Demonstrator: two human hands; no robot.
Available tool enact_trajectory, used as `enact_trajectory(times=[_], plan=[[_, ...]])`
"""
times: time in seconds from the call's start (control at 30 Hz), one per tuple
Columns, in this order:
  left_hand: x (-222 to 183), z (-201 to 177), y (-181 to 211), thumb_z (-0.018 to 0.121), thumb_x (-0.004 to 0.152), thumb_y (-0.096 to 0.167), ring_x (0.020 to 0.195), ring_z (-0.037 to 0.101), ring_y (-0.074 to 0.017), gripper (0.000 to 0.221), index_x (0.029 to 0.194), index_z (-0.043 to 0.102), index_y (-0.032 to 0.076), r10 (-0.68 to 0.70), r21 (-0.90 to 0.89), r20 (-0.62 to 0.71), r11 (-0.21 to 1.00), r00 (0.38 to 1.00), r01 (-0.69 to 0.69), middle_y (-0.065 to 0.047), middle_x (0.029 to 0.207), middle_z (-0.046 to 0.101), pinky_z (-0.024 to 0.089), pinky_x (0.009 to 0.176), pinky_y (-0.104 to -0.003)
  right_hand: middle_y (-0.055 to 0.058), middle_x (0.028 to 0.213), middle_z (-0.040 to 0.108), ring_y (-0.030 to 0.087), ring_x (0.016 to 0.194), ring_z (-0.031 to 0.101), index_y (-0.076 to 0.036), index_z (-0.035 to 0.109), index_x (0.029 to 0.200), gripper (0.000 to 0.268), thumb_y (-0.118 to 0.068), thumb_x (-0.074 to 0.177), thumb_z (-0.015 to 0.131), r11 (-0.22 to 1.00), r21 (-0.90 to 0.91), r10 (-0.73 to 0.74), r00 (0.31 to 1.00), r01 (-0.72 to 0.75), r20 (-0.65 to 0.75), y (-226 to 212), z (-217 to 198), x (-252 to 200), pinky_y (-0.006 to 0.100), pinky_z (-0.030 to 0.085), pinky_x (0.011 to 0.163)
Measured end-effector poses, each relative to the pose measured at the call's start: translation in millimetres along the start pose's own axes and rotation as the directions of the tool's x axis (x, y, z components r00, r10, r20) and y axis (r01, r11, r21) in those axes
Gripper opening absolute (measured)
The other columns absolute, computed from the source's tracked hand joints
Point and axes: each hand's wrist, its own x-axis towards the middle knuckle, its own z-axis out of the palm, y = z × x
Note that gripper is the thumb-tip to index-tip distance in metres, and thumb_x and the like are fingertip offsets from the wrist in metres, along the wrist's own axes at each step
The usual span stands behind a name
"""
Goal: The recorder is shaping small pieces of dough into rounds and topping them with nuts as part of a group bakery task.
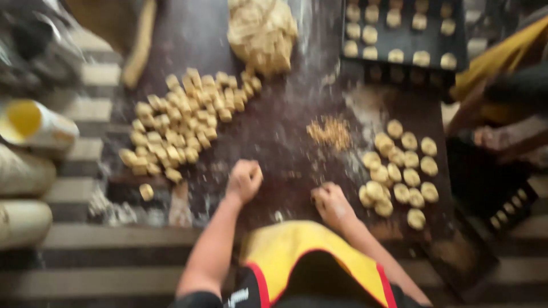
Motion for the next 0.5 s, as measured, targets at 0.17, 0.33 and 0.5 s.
enact_trajectory(times=[0.17,0.33,0.5], plan=[[-1,14,20,0.078,0.078,0.013,0.095,0.068,-0.0340,0.030,0.106,0.073,0.004,-0.051,-0.009,0.026,0.999,0.998,0.051,-0.016,0.103,0.069,0.057,0.084,-0.041,0.016,0.103,0.065,0.039,0.098,0.062,-0.008,0.073,0.103,0.025,-0.007,0.078,0.074,0.998,0.053,0.039,0.998,-0.042,0.054,14,5,-4,0.045,0.053,0.086],[0,27,29,0.081,0.076,0.016,0.097,0.067,-0.0355,0.035,0.108,0.072,0.005,-0.034,0.099,0.034,0.995,0.999,0.031,-0.015,0.106,0.064,0.057,0.085,-0.042,0.015,0.102,0.066,0.035,0.099,0.066,-0.009,0.074,0.099,0.015,-0.011,0.085,0.074,0.986,0.056,0.151,0.983,-0.158,0.106,34,1,1,0.043,0.055,0.087],[11,39,35,0.081,0.078,0.020,0.098,0.069,-0.0357,0.033,0.107,0.074,0.006,-0.158,0.075,-0.003,0.985,0.987,0.158,-0.017,0.103,0.071,0.056,0.087,-0.043,0.017,0.102,0.067,0.035,0.098,0.066,-0.008,0.076,0.100,0.027,-0.017,0.074,0.080,0.937,0.029,0.350,0.936,-0.349,-0.021,73,-16,17,0.043,0.054,0.088]])
